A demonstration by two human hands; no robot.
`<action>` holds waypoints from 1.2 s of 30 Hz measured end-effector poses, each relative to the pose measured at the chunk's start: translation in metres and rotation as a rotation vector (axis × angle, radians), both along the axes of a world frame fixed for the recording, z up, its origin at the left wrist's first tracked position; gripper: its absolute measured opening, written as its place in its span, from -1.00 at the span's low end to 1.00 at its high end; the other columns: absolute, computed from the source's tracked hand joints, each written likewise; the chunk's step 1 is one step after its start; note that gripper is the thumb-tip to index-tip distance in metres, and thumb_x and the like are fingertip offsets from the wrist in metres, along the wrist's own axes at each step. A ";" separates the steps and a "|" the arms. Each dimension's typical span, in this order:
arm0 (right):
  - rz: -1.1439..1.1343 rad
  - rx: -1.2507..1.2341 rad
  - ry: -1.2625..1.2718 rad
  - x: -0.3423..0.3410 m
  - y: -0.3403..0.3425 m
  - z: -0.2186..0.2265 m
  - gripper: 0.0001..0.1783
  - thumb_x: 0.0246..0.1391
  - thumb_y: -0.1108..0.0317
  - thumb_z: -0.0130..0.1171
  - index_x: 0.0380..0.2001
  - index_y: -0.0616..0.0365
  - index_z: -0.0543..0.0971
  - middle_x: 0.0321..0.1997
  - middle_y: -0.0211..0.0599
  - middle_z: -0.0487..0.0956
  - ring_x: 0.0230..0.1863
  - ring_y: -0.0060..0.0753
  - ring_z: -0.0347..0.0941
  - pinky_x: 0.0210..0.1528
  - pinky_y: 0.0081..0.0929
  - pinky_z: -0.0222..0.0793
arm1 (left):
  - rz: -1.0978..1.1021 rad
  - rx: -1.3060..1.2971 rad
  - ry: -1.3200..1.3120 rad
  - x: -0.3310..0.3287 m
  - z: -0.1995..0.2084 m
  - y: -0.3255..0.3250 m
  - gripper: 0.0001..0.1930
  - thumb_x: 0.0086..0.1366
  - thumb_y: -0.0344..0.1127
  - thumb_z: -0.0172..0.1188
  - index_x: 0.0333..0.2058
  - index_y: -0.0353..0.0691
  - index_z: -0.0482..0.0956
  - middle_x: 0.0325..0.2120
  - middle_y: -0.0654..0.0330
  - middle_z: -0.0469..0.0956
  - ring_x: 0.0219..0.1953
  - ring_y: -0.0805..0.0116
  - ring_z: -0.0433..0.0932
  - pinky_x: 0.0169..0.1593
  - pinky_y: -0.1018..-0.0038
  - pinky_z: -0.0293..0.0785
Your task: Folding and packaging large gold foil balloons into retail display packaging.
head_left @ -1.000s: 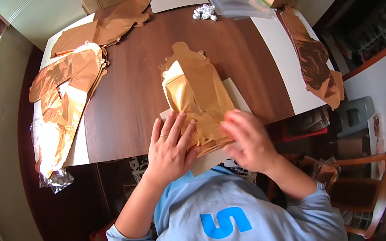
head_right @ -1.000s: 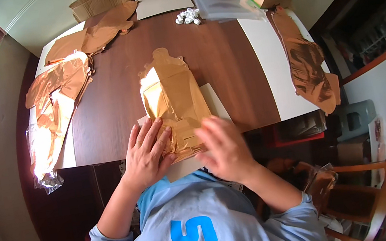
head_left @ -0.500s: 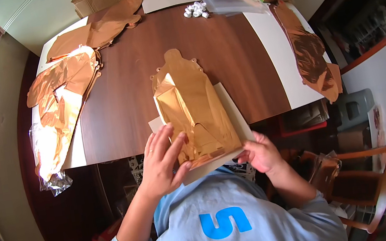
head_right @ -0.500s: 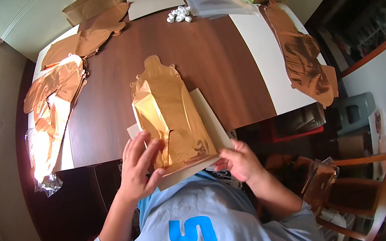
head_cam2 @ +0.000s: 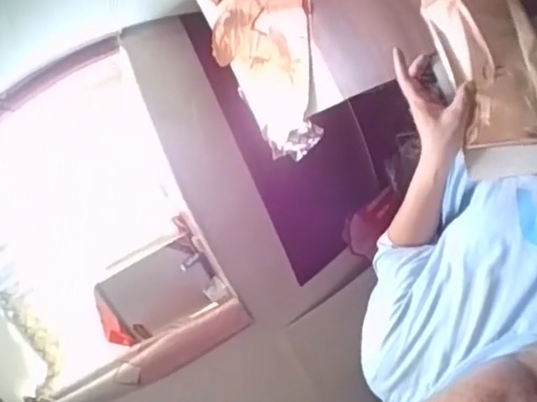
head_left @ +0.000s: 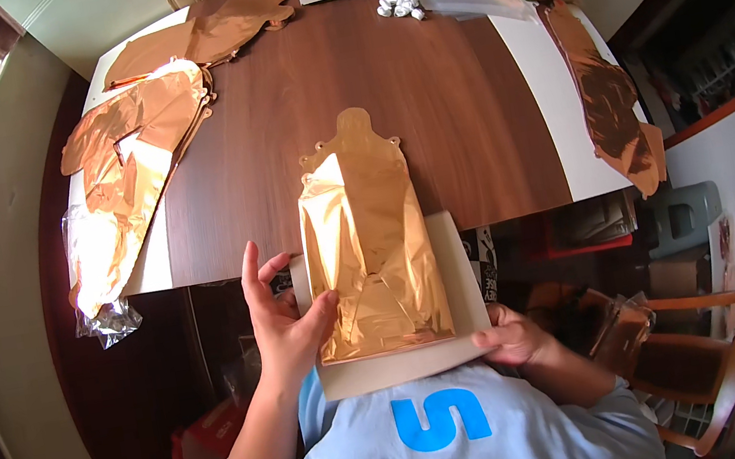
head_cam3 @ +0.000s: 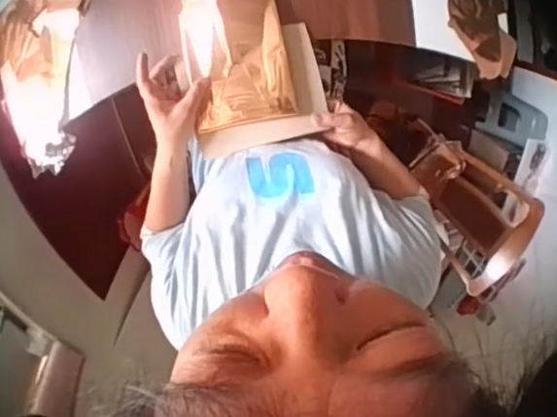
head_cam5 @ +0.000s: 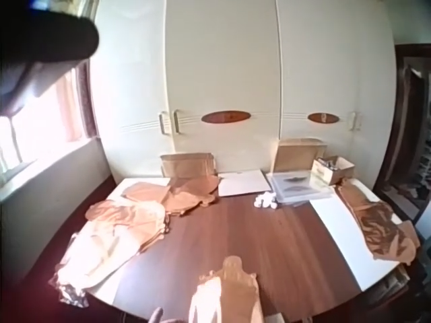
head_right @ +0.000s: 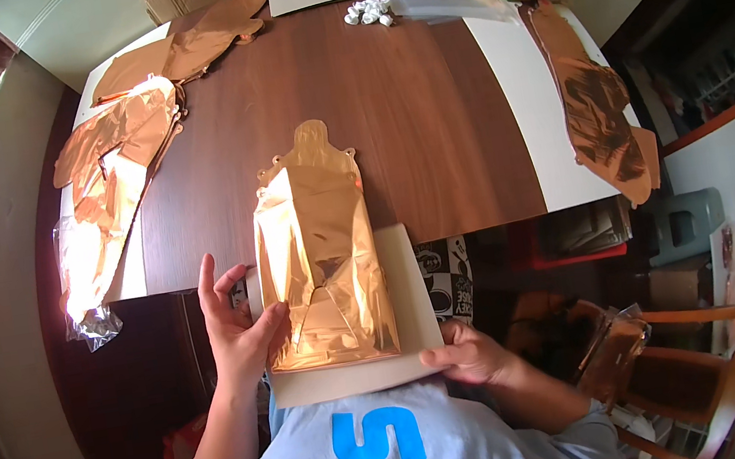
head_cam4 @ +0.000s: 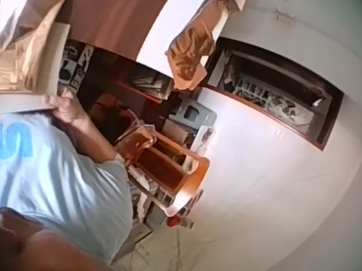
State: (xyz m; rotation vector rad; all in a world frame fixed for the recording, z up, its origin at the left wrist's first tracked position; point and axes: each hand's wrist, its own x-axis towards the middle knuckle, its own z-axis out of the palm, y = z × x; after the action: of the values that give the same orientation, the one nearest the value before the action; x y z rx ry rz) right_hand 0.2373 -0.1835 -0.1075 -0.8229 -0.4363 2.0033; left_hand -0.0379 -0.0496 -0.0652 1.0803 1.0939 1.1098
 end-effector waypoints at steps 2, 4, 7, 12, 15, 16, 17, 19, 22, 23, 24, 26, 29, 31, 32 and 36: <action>0.132 0.066 0.020 0.021 0.013 0.000 -0.35 -0.02 0.19 0.41 0.09 0.33 0.50 0.03 -0.19 0.61 0.15 -0.26 0.48 0.22 -0.35 0.33 | -0.035 0.017 -0.050 0.003 0.001 -0.003 0.05 0.13 -0.67 0.30 0.42 -0.09 -0.22 0.16 0.03 0.18 0.01 0.29 0.50 0.01 0.39 0.59; 0.012 0.140 -0.004 0.020 0.040 0.008 -0.29 -0.05 0.16 0.45 0.10 0.34 0.45 0.01 -0.22 0.60 0.07 -0.34 0.51 0.19 -0.39 0.35 | -0.064 0.073 -0.043 0.003 -0.006 -0.004 0.05 0.12 -0.66 0.30 0.43 -0.08 -0.23 0.16 0.04 0.17 0.00 0.29 0.51 0.02 0.40 0.58; -0.148 0.174 -0.138 0.017 0.079 0.018 -0.24 -0.05 0.16 0.46 0.13 0.31 0.36 -0.02 -0.26 0.57 -0.01 -0.46 0.51 0.15 -0.45 0.37 | -0.163 0.161 0.022 -0.001 -0.016 -0.004 0.10 0.12 -0.63 0.32 0.44 -0.06 -0.28 0.15 0.05 0.25 -0.04 0.31 0.54 0.04 0.42 0.55; 0.240 0.101 -0.360 0.031 0.094 0.050 -0.40 -0.08 0.24 0.48 0.01 0.25 0.50 -0.03 -0.37 0.58 -0.01 -0.58 0.48 0.08 -0.56 0.37 | -0.277 0.011 -0.078 -0.008 0.005 0.005 0.14 0.08 -0.61 0.39 0.44 -0.14 -0.29 0.20 0.05 0.33 0.11 0.35 0.47 0.10 0.44 0.51; 0.121 0.249 -0.349 0.021 0.098 0.062 -0.42 -0.08 0.29 0.47 0.01 0.23 0.50 -0.04 -0.42 0.57 -0.03 -0.59 0.47 0.09 -0.58 0.35 | -0.375 -0.035 -0.063 -0.006 0.009 0.010 0.12 0.06 -0.62 0.40 0.44 -0.19 -0.23 0.29 0.06 0.22 0.14 0.37 0.45 0.10 0.46 0.50; -0.004 0.240 -0.298 0.016 0.100 0.059 -0.45 -0.09 0.36 0.47 -0.01 0.22 0.51 -0.05 -0.45 0.56 -0.03 -0.61 0.46 0.11 -0.57 0.35 | -0.430 -0.054 -0.049 -0.004 0.008 0.011 0.10 0.06 -0.63 0.40 0.43 -0.22 -0.19 0.32 0.07 0.16 0.14 0.39 0.44 0.11 0.47 0.50; -0.006 0.239 -0.299 0.012 0.101 0.058 -0.45 -0.09 0.36 0.47 -0.01 0.22 0.51 -0.05 -0.45 0.56 -0.03 -0.61 0.46 0.11 -0.57 0.35 | -0.432 -0.054 -0.050 -0.003 0.009 0.012 0.10 0.06 -0.63 0.40 0.43 -0.22 -0.19 0.32 0.07 0.16 0.14 0.39 0.44 0.11 0.47 0.50; -0.133 0.215 -0.375 0.009 0.101 0.055 -0.49 -0.06 0.45 0.42 0.00 0.23 0.50 -0.05 -0.44 0.57 -0.03 -0.62 0.47 0.12 -0.56 0.36 | -0.512 -0.096 -0.013 0.002 0.008 0.014 0.05 0.13 -0.69 0.31 0.44 -0.17 -0.22 -0.03 0.15 0.55 0.01 0.55 0.49 0.03 0.53 0.51; -0.174 0.205 -0.424 0.008 0.095 0.049 -0.64 0.02 0.47 0.39 -0.09 0.21 0.56 -0.16 -0.43 0.63 -0.14 -0.64 0.51 0.06 -0.56 0.41 | -0.451 -0.120 -0.113 0.004 0.002 0.015 -0.15 0.23 -0.59 0.28 0.40 -0.21 0.00 -0.13 0.18 0.58 -0.05 0.55 0.52 0.03 0.54 0.49; -0.184 0.195 -0.447 0.007 0.093 0.049 -0.72 0.05 0.45 0.39 -0.15 0.21 0.60 -0.23 -0.42 0.66 -0.20 -0.65 0.53 0.02 -0.57 0.44 | -0.403 -0.220 -0.195 0.003 -0.001 0.016 -0.24 0.27 -0.55 0.26 0.37 -0.24 0.08 -0.15 0.18 0.59 -0.08 0.54 0.53 0.03 0.54 0.48; -0.183 0.193 -0.446 0.007 0.092 0.048 -0.72 0.05 0.45 0.39 -0.15 0.21 0.60 -0.23 -0.42 0.66 -0.20 -0.65 0.53 0.02 -0.57 0.44 | -0.399 -0.190 -0.203 0.003 -0.004 0.017 -0.38 0.33 -0.51 0.19 0.32 -0.27 0.19 -0.15 0.15 0.59 -0.08 0.50 0.54 0.04 0.54 0.47; -0.154 0.211 -0.547 0.012 0.090 0.045 -0.83 0.07 0.43 0.38 -0.26 0.21 0.65 -0.27 -0.42 0.67 -0.24 -0.66 0.53 -0.02 -0.60 0.44 | -0.432 -0.140 -0.099 0.003 -0.006 0.018 -0.36 0.33 -0.52 0.18 0.34 -0.27 0.15 -0.13 0.14 0.58 -0.07 0.49 0.54 0.04 0.54 0.47; -0.127 0.195 -0.520 0.023 0.095 0.046 -0.86 0.05 0.43 0.39 -0.30 0.18 0.66 -0.27 -0.43 0.68 -0.21 -0.66 0.54 0.00 -0.61 0.42 | -0.465 -0.058 -0.046 0.011 0.001 0.020 -0.30 0.33 -0.56 0.15 0.38 -0.24 0.06 -0.08 0.12 0.56 -0.05 0.48 0.53 0.04 0.52 0.47; -0.154 0.185 -0.493 0.024 0.098 0.046 -0.89 0.09 0.44 0.35 -0.30 0.19 0.66 -0.24 -0.39 0.68 -0.21 -0.66 0.54 -0.02 -0.62 0.42 | -0.466 -0.027 -0.096 0.012 0.005 0.019 -0.27 0.33 -0.59 0.13 0.40 -0.23 0.01 -0.06 0.11 0.55 -0.03 0.48 0.52 0.05 0.52 0.47; -0.163 0.208 -0.522 0.023 0.099 0.047 -0.91 0.11 0.45 0.34 -0.30 0.20 0.66 -0.24 -0.40 0.68 -0.21 -0.66 0.54 -0.03 -0.63 0.42 | -0.485 -0.045 -0.127 0.010 0.005 0.019 -0.24 0.31 -0.61 0.12 0.41 -0.22 -0.04 -0.06 0.13 0.54 -0.03 0.48 0.50 0.04 0.52 0.47; -0.174 0.256 -0.538 0.021 0.099 0.045 -0.81 0.14 0.48 0.29 -0.17 0.24 0.60 -0.24 -0.38 0.68 -0.23 -0.65 0.54 -0.04 -0.65 0.43 | -0.488 0.038 -0.117 0.009 0.009 0.019 -0.21 0.29 -0.67 0.07 0.43 -0.18 -0.06 -0.08 0.19 0.53 -0.07 0.51 0.48 -0.01 0.56 0.46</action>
State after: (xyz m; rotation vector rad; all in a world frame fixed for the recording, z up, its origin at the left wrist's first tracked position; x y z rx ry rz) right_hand 0.2588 -0.0848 -0.0623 -1.1881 -0.8747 1.5108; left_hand -0.0289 -0.0308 -0.0558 1.2146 0.6673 0.7926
